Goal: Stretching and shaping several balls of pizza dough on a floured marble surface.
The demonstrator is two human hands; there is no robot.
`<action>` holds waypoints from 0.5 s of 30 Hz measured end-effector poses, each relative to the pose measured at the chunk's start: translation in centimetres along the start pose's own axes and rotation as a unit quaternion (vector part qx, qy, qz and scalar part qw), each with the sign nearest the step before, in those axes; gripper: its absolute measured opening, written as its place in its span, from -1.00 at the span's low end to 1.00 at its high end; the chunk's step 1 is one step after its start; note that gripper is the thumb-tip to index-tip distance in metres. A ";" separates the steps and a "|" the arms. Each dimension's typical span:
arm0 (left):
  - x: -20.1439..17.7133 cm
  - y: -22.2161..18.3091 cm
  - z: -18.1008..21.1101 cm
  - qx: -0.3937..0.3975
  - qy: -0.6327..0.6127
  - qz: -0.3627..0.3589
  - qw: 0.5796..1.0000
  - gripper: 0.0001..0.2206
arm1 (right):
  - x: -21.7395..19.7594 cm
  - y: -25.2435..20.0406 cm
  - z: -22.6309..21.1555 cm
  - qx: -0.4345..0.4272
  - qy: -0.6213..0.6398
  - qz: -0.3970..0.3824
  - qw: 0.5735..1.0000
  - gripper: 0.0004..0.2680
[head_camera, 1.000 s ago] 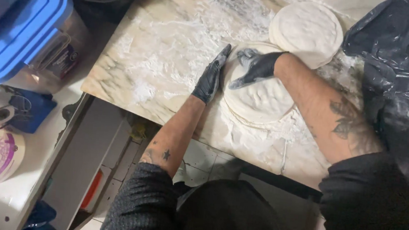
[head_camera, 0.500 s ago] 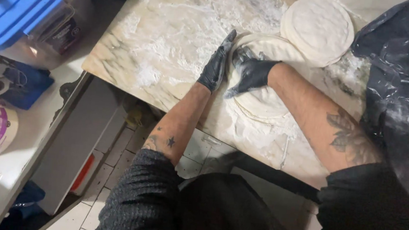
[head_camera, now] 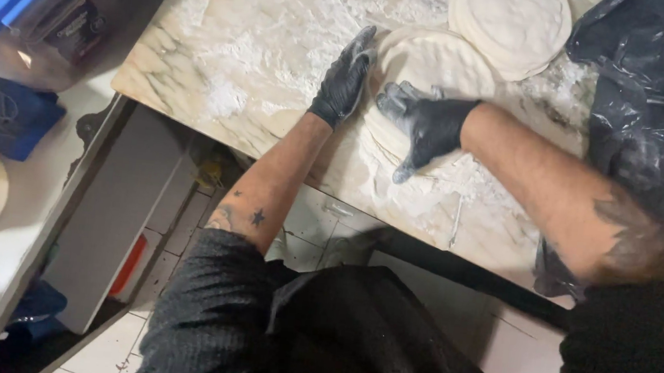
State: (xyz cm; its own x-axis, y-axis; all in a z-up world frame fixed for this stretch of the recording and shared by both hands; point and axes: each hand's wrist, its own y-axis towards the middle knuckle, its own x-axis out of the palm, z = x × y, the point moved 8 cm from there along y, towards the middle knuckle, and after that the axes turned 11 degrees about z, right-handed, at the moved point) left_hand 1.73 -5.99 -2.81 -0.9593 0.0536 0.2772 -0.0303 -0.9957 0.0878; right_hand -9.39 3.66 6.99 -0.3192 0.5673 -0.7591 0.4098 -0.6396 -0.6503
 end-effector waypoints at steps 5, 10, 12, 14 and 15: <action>3.9 -5.2 11.0 0.237 0.436 -0.149 0.856 -0.35 | 1.3 -1.2 0.2 0.043 0.008 -0.050 0.998 -0.04; 5.2 -8.4 8.2 0.284 0.550 -0.266 0.739 -0.33 | 4.4 -2.2 1.8 -0.053 0.104 -0.003 0.993 -0.09; 6.6 -9.4 11.2 0.280 0.566 -0.282 0.723 -0.32 | 3.0 -2.9 -0.2 -0.152 0.082 0.112 0.979 0.14; 8.3 -10.2 15.0 0.157 0.647 -0.342 0.663 -0.38 | 5.5 -3.6 1.9 0.067 0.098 -0.098 0.988 -0.02; 8.2 -10.8 12.5 0.157 0.647 -0.350 0.659 -0.38 | 6.0 -3.9 2.8 0.068 0.106 -0.098 0.987 -0.02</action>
